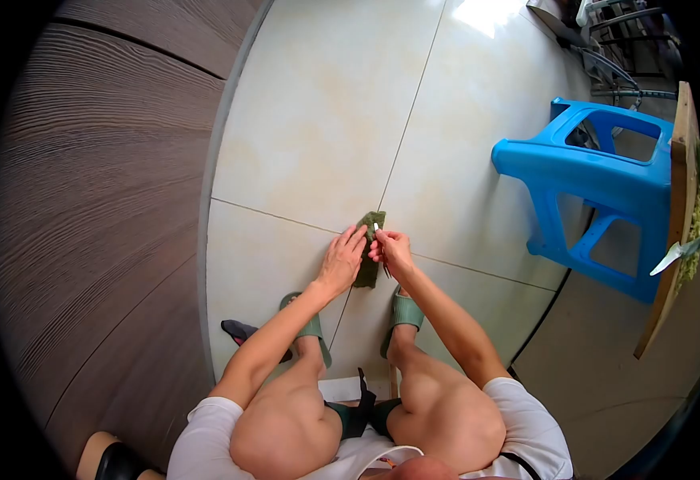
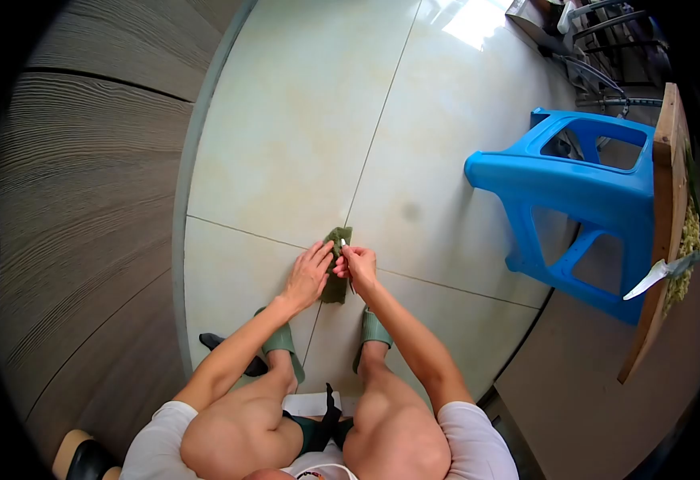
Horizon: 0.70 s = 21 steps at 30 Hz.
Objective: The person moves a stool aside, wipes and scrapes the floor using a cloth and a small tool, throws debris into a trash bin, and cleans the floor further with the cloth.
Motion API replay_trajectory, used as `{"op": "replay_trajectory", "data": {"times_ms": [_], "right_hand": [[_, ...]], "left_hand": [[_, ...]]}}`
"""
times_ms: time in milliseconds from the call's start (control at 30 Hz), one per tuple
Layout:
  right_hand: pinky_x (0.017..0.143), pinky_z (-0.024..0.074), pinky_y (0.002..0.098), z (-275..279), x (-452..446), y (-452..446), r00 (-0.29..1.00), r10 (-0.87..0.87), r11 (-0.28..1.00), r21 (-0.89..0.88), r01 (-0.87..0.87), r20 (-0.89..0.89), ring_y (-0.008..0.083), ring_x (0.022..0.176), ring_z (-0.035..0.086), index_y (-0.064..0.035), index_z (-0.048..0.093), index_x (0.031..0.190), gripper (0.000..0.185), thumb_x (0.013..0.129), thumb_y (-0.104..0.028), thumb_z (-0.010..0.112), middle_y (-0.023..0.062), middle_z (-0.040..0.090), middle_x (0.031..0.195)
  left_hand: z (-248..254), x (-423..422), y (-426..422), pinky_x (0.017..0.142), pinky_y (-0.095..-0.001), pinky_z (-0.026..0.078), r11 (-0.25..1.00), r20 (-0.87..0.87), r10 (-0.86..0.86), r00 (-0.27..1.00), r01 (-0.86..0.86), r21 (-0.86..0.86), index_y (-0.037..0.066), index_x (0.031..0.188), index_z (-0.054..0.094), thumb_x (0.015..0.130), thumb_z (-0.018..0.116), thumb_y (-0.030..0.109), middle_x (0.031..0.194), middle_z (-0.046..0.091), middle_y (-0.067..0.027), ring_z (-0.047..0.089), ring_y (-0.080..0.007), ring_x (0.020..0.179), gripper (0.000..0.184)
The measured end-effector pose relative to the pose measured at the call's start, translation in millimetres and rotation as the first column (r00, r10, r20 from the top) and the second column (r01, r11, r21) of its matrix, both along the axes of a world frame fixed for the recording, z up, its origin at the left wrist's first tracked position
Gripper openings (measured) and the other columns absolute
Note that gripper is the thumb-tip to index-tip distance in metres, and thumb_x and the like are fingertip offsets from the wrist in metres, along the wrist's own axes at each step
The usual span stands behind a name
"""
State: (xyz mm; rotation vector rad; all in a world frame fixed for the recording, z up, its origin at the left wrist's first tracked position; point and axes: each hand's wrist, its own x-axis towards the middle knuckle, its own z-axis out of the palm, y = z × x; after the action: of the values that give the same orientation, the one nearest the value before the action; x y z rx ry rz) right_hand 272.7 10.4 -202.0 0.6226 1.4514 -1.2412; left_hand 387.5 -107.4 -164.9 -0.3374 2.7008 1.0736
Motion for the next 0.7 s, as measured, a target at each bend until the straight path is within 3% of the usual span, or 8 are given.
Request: {"op": "replay_trajectory", "data": {"times_ms": [100, 133, 267, 367, 567, 700], "right_hand": [[0.038, 0.0437, 0.0261, 2.9, 10.9, 2.2, 0.99, 0.135, 0.991, 0.025, -0.135, -0.027, 0.0142, 0.049, 0.059, 0.0, 0.059, 0.088, 0.025, 0.098, -0.022, 0.054, 0.0064, 0.061, 0.067], [0.035, 0.0369, 0.0251, 5.3, 19.8, 0.6, 0.984, 0.166, 0.98, 0.117, -0.159, -0.057, 0.011, 0.045, 0.052, -0.002, 0.059, 0.085, 0.025, 0.098, -0.023, 0.053, 0.0034, 0.057, 0.064], [0.036, 0.0281, 0.0234, -9.5, 48.6, 9.7, 0.994, 0.056, 0.988, 0.151, -0.042, -0.09, 0.0074, 0.042, 0.04, -0.0026, 0.059, 0.086, 0.023, 0.098, -0.021, 0.053, -0.0007, 0.049, 0.06], [0.037, 0.0298, 0.0235, -7.6, 46.2, 12.2, 0.998, -0.069, 0.997, 0.036, 0.07, -0.01, 0.0078, 0.042, 0.041, -0.0038, 0.059, 0.089, 0.02, 0.099, -0.02, 0.052, -0.0003, 0.05, 0.061], [0.035, 0.0297, 0.0244, 20.7, 39.8, 6.3, 0.999, -0.021, 1.0, 0.023, 0.02, 0.025, 0.0096, 0.041, 0.042, -0.0064, 0.056, 0.091, 0.019, 0.099, -0.023, 0.052, 0.0006, 0.048, 0.056], [0.034, 0.0296, 0.0254, 20.5, 38.4, 0.6, 0.999, 0.025, 0.998, 0.062, -0.022, -0.042, 0.011, 0.039, 0.042, -0.0055, 0.054, 0.087, 0.024, 0.099, -0.026, 0.052, 0.0011, 0.047, 0.055]], "left_hand": [[-0.1, 13.6, 6.6, 0.105, -0.0446, 0.037, 0.996, 0.036, -0.012, 0.999, 0.009, 0.09, -0.003, 0.124, 0.054, 0.08, 0.063, 0.004, 0.143, 0.043, -0.0131, 0.039, -0.0332, 0.133, 0.046], [-0.9, 18.9, 7.3, 0.105, -0.0445, 0.037, 0.995, 0.027, -0.023, 0.999, 0.02, 0.094, -0.003, 0.124, 0.054, 0.079, 0.064, 0.004, 0.143, 0.043, -0.0132, 0.039, -0.033, 0.133, 0.046], [3.5, 30.6, 13.2, 0.105, -0.0438, 0.037, 0.995, 0.015, -0.06, 0.998, 0.059, 0.076, -0.003, 0.124, 0.055, 0.08, 0.064, 0.005, 0.142, 0.044, -0.0135, 0.038, -0.032, 0.134, 0.045], [3.7, 34.9, 16.0, 0.106, -0.0435, 0.036, 0.998, -0.007, -0.028, 1.0, 0.029, 0.061, -0.002, 0.124, 0.055, 0.08, 0.063, 0.005, 0.142, 0.044, -0.0133, 0.038, -0.0313, 0.135, 0.045], [4.4, 34.7, 8.4, 0.108, -0.0451, 0.032, 0.983, -0.011, 0.11, 0.994, -0.107, 0.146, 0.002, 0.125, 0.056, 0.08, 0.063, 0.005, 0.142, 0.044, -0.0136, 0.036, -0.0315, 0.136, 0.045], [-0.9, 41.9, -21.2, 0.11, -0.0501, 0.029, 0.962, -0.052, 0.253, 0.966, -0.257, -0.092, 0.004, 0.127, 0.055, 0.078, 0.067, 0.007, 0.145, 0.039, -0.0143, 0.031, -0.0344, 0.138, 0.05]]}}
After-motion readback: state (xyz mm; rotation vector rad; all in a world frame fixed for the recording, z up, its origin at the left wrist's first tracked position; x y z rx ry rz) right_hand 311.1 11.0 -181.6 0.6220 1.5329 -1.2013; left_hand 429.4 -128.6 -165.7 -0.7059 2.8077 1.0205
